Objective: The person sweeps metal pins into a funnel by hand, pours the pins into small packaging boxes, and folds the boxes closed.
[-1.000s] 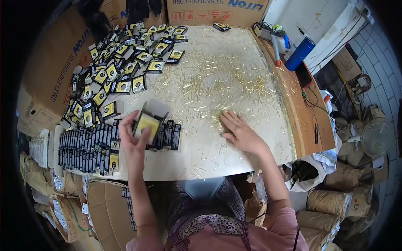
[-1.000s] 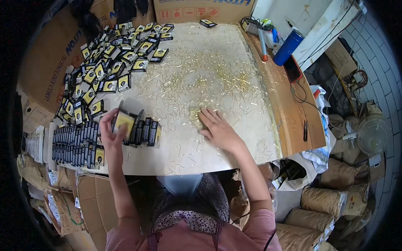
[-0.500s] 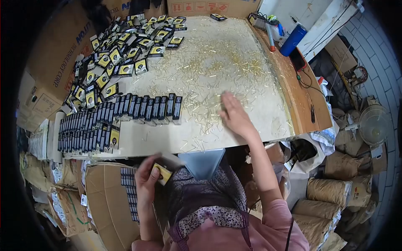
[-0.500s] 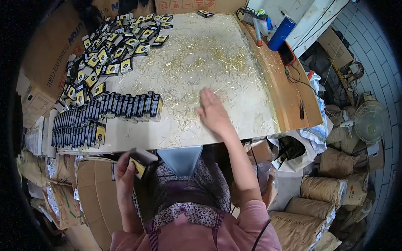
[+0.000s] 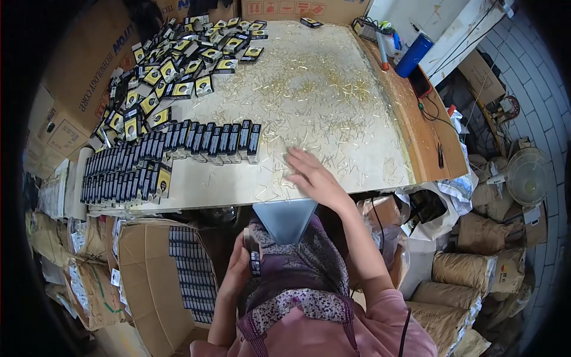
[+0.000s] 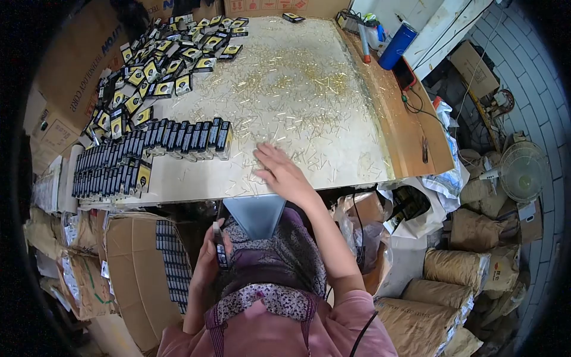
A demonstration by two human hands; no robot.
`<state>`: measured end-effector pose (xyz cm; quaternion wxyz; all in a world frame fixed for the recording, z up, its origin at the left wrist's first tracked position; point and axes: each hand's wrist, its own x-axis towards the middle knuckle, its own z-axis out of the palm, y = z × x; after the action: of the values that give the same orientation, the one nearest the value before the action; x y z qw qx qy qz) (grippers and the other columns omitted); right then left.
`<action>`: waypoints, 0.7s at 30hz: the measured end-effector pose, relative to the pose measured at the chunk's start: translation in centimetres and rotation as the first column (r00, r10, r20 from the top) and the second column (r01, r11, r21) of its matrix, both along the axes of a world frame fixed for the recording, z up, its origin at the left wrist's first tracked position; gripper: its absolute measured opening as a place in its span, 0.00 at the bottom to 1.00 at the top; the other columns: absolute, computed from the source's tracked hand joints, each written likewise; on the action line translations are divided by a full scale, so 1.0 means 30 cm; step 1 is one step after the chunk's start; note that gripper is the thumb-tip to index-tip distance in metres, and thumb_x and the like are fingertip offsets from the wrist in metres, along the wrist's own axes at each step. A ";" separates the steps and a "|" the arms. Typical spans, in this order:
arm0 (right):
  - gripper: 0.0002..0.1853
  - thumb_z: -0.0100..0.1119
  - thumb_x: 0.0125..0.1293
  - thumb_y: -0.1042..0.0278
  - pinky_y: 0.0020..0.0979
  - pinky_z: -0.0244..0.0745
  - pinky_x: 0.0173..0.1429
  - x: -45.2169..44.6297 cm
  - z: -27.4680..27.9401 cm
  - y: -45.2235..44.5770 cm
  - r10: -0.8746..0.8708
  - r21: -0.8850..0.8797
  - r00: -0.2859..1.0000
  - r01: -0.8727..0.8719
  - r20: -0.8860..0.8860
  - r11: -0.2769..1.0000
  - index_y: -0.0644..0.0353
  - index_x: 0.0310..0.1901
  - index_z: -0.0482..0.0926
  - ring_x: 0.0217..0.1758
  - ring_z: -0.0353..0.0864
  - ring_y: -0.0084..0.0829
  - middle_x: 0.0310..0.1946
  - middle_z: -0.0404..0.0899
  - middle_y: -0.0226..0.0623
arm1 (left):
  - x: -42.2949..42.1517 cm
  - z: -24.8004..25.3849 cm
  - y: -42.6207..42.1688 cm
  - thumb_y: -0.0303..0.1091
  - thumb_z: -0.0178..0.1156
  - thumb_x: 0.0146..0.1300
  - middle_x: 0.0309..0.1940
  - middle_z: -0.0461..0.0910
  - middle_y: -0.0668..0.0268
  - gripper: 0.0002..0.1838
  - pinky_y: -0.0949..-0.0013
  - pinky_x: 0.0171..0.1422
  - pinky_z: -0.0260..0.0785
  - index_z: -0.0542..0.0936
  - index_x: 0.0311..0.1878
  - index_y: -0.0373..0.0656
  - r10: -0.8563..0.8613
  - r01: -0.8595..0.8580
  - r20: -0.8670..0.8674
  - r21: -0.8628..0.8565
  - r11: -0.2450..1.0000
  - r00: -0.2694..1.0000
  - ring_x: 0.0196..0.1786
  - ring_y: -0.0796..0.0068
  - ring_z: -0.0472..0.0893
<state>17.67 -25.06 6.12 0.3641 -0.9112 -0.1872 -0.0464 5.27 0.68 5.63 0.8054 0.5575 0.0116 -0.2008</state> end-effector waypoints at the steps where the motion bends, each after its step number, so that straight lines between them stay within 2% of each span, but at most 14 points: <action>1: 0.31 0.53 0.64 0.48 0.41 0.45 0.75 -0.009 0.001 -0.007 0.002 -0.001 1.000 -0.002 -0.003 1.000 0.61 0.63 0.66 0.72 0.54 0.46 0.66 0.61 0.50 | -0.018 -0.001 0.005 0.37 0.41 0.72 0.38 0.71 0.68 0.22 0.76 0.47 0.63 0.59 0.66 0.40 -0.053 0.053 -0.015 0.017 0.998 0.998 0.38 0.80 0.69; 2: 0.31 0.54 0.63 0.48 0.43 0.45 0.75 -0.017 0.004 -0.012 -0.075 -0.015 0.995 0.076 0.066 0.997 0.59 0.63 0.67 0.72 0.54 0.45 0.66 0.61 0.50 | -0.037 -0.042 0.037 0.34 0.44 0.71 0.45 0.71 0.69 0.23 0.75 0.51 0.64 0.59 0.67 0.38 -0.121 0.119 -0.091 -0.031 0.992 0.988 0.44 0.80 0.71; 4: 0.31 0.55 0.62 0.49 0.44 0.45 0.75 -0.032 0.029 0.001 -0.149 -0.022 0.980 0.153 0.131 0.988 0.58 0.63 0.67 0.72 0.54 0.45 0.66 0.61 0.50 | -0.051 -0.091 0.052 0.34 0.49 0.68 0.49 0.71 0.69 0.26 0.74 0.54 0.64 0.58 0.67 0.39 -0.132 0.128 -0.122 -0.040 0.991 0.984 0.48 0.79 0.71; 6: 0.30 0.58 0.61 0.50 0.48 0.44 0.74 -0.043 0.047 0.044 -0.122 -0.228 0.963 0.178 0.240 0.957 0.55 0.62 0.69 0.72 0.55 0.43 0.65 0.62 0.49 | -0.077 -0.182 0.063 0.29 0.55 0.64 0.52 0.71 0.67 0.27 0.73 0.57 0.64 0.60 0.65 0.40 -0.091 0.085 -0.177 -0.044 0.995 0.980 0.52 0.78 0.71; 7: 0.29 0.61 0.58 0.50 0.49 0.44 0.74 -0.042 0.041 0.065 -0.109 -0.154 0.968 0.146 0.227 0.977 0.50 0.60 0.72 0.72 0.56 0.41 0.66 0.63 0.44 | -0.088 -0.221 0.055 0.28 0.54 0.64 0.52 0.71 0.67 0.25 0.72 0.57 0.64 0.61 0.64 0.39 -0.036 0.041 -0.185 0.019 0.999 0.982 0.52 0.77 0.71; 9: 0.27 0.61 0.58 0.51 0.49 0.47 0.73 -0.032 0.029 0.072 -0.111 -0.148 0.974 0.141 0.197 0.979 0.52 0.58 0.74 0.70 0.59 0.41 0.64 0.66 0.43 | -0.098 -0.288 0.041 0.24 0.53 0.64 0.50 0.70 0.64 0.22 0.71 0.59 0.64 0.61 0.60 0.38 0.030 -0.005 -0.200 0.124 0.992 0.979 0.53 0.75 0.71; 11: 0.20 0.61 0.60 0.59 0.46 0.56 0.69 -0.028 0.011 0.070 -0.164 -0.087 0.961 0.186 0.221 0.979 0.57 0.53 0.77 0.66 0.66 0.40 0.57 0.73 0.42 | -0.109 -0.357 -0.001 0.21 0.53 0.62 0.50 0.70 0.63 0.23 0.70 0.59 0.64 0.59 0.59 0.37 0.103 -0.079 -0.101 0.217 0.973 0.990 0.53 0.73 0.71; 12: 0.20 0.61 0.60 0.59 0.46 0.56 0.69 -0.033 0.001 0.060 -0.165 -0.086 0.962 0.188 0.218 0.978 0.57 0.53 0.77 0.66 0.66 0.40 0.57 0.73 0.42 | -0.105 -0.405 -0.024 0.20 0.54 0.60 0.51 0.69 0.59 0.28 0.69 0.59 0.64 0.55 0.62 0.37 0.088 -0.112 0.096 0.284 0.952 0.991 0.54 0.72 0.71; 14: 0.16 0.58 0.62 0.66 0.42 0.60 0.68 -0.056 -0.011 0.024 -0.088 0.204 0.996 0.084 0.015 0.975 0.60 0.51 0.77 0.64 0.69 0.41 0.56 0.74 0.43 | -0.105 -0.442 -0.057 0.17 0.55 0.58 0.53 0.70 0.60 0.31 0.70 0.60 0.65 0.55 0.63 0.38 0.010 -0.046 0.113 0.324 0.945 0.994 0.56 0.72 0.71; 15: 0.16 0.58 0.62 0.66 0.42 0.60 0.68 -0.069 -0.005 0.015 -0.089 0.202 0.996 0.085 0.010 0.976 0.60 0.51 0.77 0.64 0.69 0.41 0.56 0.74 0.43 | -0.103 -0.448 -0.072 0.16 0.54 0.58 0.52 0.71 0.59 0.30 0.69 0.60 0.65 0.56 0.63 0.37 -0.056 0.016 0.108 0.340 0.940 0.993 0.57 0.72 0.72; 17: 0.14 0.54 0.64 0.71 0.38 0.59 0.69 -0.095 0.008 0.007 -0.249 0.328 0.967 0.220 0.048 0.919 0.61 0.51 0.78 0.64 0.69 0.42 0.57 0.73 0.43 | -0.099 -0.493 -0.082 0.16 0.54 0.59 0.52 0.73 0.60 0.27 0.70 0.60 0.66 0.59 0.62 0.36 -0.243 0.236 -0.034 0.396 0.887 0.969 0.56 0.72 0.74; 18: 0.19 0.54 0.65 0.62 0.41 0.55 0.72 -0.106 0.000 0.011 -0.271 0.157 0.954 0.250 0.129 0.955 0.56 0.57 0.74 0.67 0.65 0.41 0.61 0.69 0.43 | -0.098 -0.479 -0.098 0.17 0.54 0.60 0.52 0.74 0.59 0.25 0.70 0.59 0.67 0.63 0.61 0.35 -0.273 0.271 -0.037 0.291 0.918 0.961 0.55 0.72 0.75; 19: 0.24 0.54 0.64 0.56 0.44 0.52 0.73 -0.120 0.024 0.038 -0.238 -0.024 0.954 0.246 0.185 0.969 0.54 0.60 0.71 0.69 0.62 0.41 0.64 0.66 0.43 | -0.094 -0.450 -0.107 0.17 0.54 0.60 0.52 0.74 0.59 0.25 0.70 0.59 0.67 0.63 0.61 0.35 -0.272 0.272 -0.042 0.290 0.918 0.961 0.55 0.72 0.75; 21: 0.35 0.55 0.59 0.43 0.51 0.46 0.73 -0.140 0.030 0.096 -0.108 -0.328 0.958 0.195 0.265 0.924 0.50 0.66 0.63 0.72 0.55 0.43 0.68 0.58 0.42 | -0.080 -0.389 -0.111 0.19 0.56 0.61 0.50 0.78 0.59 0.22 0.71 0.58 0.68 0.66 0.59 0.31 -0.320 0.304 0.050 0.209 0.930 0.946 0.52 0.73 0.77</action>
<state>13.47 -22.17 7.02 0.1653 -0.9606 -0.1641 -0.1513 2.88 -2.66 -6.05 0.7034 0.6377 -0.0906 -0.3007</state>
